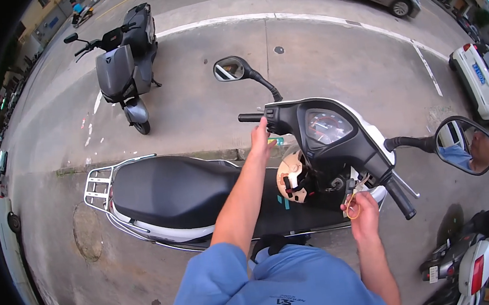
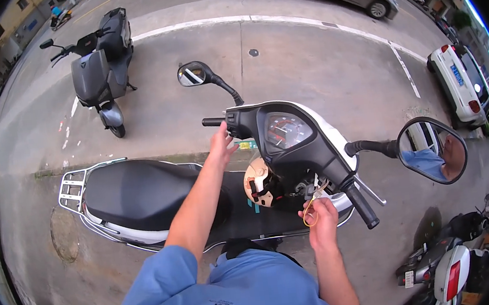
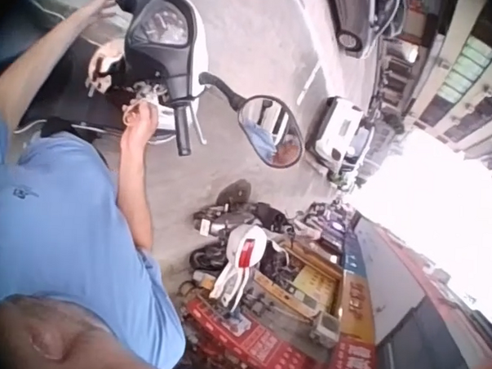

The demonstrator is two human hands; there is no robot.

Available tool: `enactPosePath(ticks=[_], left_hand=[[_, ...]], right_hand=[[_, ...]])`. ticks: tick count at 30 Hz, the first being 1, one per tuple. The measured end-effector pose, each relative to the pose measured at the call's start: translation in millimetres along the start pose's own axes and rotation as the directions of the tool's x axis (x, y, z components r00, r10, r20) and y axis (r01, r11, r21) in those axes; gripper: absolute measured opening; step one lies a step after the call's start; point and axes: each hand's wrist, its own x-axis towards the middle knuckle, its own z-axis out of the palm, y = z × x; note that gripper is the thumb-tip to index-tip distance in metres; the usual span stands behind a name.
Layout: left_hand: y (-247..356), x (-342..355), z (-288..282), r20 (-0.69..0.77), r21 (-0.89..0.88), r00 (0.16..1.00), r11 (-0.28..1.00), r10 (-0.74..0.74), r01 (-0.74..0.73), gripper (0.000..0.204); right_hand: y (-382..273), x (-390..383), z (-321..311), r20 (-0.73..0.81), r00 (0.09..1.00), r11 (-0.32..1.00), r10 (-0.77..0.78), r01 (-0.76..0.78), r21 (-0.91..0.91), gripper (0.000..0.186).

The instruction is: Retrieving motorcycle parts and handling a key in a repair shop environment.

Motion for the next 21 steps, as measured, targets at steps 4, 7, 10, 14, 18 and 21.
enactPosePath(ticks=[4,7,10,14,18,21], left_hand=[[6,22,10,0.242,-0.052,0.965,0.992,-0.099,0.115,0.049],[3,32,12,0.219,-0.130,0.968,0.980,-0.121,0.152,0.039],[3,34,13,0.206,-0.154,0.972,0.977,-0.115,0.149,0.040],[6,33,17,0.133,-0.130,0.985,0.983,-0.114,0.131,0.050],[10,30,23,0.091,-0.109,0.987,0.983,-0.135,0.145,0.047],[10,28,22,0.125,-0.105,0.983,0.984,-0.133,0.146,0.049]], right_hand=[[-1,-3,5,-0.012,1.000,1.000,-0.004,0.003,-0.007,0.008],[0,-2,6,-0.018,1.000,1.000,0.000,0.000,-0.016,0.008],[0,-2,6,-0.029,1.000,1.000,0.003,-0.003,-0.023,0.009],[0,-3,5,-0.011,1.000,0.999,0.007,-0.008,-0.034,0.010],[-2,-4,7,-0.024,1.000,0.999,0.009,-0.010,-0.052,0.010],[-3,-3,6,-0.025,1.000,0.999,0.001,-0.002,-0.036,0.009]])
